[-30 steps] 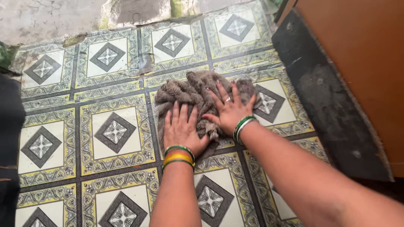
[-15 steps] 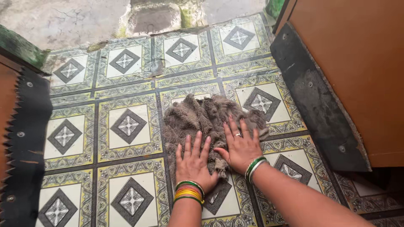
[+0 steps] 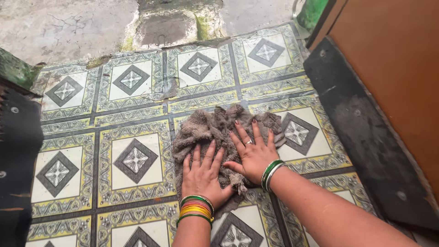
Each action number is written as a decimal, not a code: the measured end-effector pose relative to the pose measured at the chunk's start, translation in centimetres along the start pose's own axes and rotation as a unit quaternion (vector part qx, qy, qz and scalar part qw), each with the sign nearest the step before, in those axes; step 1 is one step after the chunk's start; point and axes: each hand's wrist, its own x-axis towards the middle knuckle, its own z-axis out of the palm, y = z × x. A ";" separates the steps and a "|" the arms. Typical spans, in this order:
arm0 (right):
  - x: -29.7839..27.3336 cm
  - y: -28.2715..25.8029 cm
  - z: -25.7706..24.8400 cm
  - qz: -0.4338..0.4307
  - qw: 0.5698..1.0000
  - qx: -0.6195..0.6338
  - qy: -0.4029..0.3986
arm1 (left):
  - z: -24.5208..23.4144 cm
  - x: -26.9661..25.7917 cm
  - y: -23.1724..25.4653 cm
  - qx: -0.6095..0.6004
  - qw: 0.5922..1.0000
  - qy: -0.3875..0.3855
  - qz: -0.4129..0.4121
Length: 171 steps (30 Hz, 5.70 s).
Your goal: The person scrubs the tiled floor by hand using a cloth, moving it in circular and back-and-forth motions.
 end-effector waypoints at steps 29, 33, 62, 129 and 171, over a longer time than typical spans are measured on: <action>-5.4 -1.6 2.4 0.006 0.999 -0.029 -0.032 | 0.9 -6.6 1.5 -0.037 0.999 -0.005 -0.015; -4.5 -1.9 1.7 -0.005 0.999 -0.017 -0.034 | 0.8 -6.1 0.8 -0.020 0.999 -0.027 -0.025; 6.2 -13.6 -0.7 -0.062 0.996 -0.006 -0.062 | 1.3 -4.4 -10.4 -0.023 0.990 0.028 -0.138; 7.6 -31.2 0.9 -0.194 0.965 -0.101 -0.147 | 2.4 -15.2 -20.9 -0.121 0.956 0.044 -0.263; 4.3 -37.8 4.1 -0.208 0.968 -0.071 -0.124 | 3.6 -22.2 -26.6 -0.107 0.938 0.078 -0.321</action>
